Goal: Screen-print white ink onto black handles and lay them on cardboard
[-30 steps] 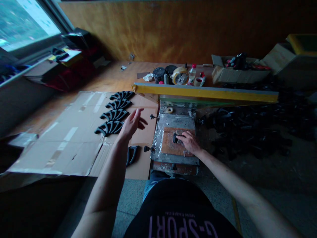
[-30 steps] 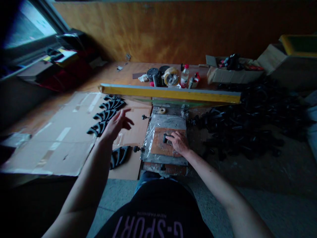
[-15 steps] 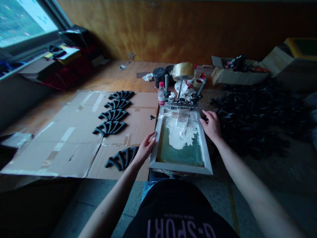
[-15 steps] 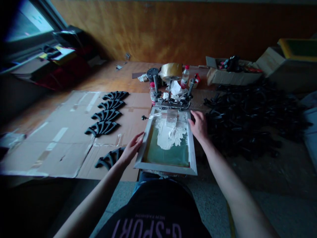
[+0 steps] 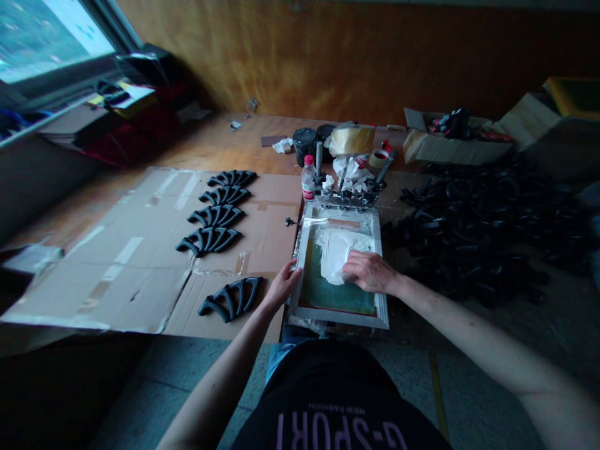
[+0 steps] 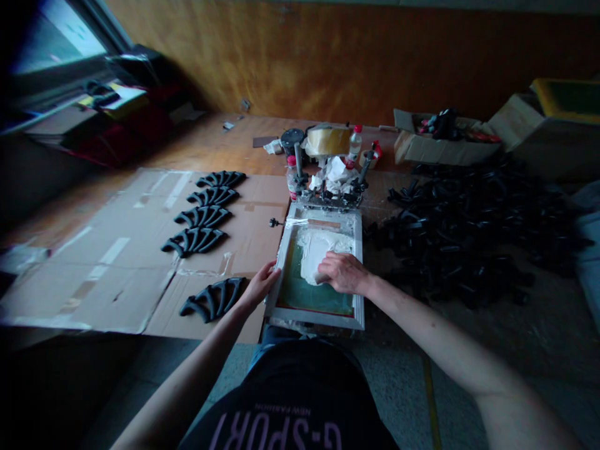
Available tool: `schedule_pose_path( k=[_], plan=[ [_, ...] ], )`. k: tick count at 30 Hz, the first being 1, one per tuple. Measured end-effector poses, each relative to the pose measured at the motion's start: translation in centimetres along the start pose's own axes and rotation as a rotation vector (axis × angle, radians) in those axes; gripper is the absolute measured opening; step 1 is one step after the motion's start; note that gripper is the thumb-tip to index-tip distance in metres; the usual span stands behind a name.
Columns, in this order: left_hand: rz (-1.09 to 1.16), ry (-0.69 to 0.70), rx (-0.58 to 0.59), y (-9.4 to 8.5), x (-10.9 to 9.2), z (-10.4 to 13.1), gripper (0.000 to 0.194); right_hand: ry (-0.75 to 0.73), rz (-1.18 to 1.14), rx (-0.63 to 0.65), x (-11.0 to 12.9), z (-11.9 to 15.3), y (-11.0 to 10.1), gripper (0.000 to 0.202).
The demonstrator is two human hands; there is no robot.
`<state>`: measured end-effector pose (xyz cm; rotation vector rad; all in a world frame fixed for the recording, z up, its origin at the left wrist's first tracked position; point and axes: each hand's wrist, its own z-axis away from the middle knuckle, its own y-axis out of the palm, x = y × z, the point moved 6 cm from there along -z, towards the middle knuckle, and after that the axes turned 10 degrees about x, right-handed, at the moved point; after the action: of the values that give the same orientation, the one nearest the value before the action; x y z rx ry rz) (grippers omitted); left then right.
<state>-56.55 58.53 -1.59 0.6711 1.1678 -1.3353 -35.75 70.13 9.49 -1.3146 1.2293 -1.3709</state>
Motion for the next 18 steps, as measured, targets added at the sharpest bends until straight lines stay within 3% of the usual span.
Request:
schedule_pose_path(
  k=[5,9,13,18],
  plan=[
    [0.001,-0.028,-0.009,0.1,-0.3,0.1,0.066,0.13,0.094,-0.18,0.7,-0.2,0.8,0.01],
    [0.026,-0.028,-0.014,0.2,-0.4,0.2,0.066,0.09,0.056,-0.157,1.7,0.4,1.4,0.007],
    [0.037,-0.053,-0.009,-0.1,-1.2,0.6,0.067,0.264,-0.076,-0.171,-1.5,-1.6,-1.2,0.013],
    [0.118,-0.025,0.04,-0.9,-5.1,2.2,0.075,0.543,-0.128,-0.206,-6.8,-4.8,-5.1,0.059]
  ],
)
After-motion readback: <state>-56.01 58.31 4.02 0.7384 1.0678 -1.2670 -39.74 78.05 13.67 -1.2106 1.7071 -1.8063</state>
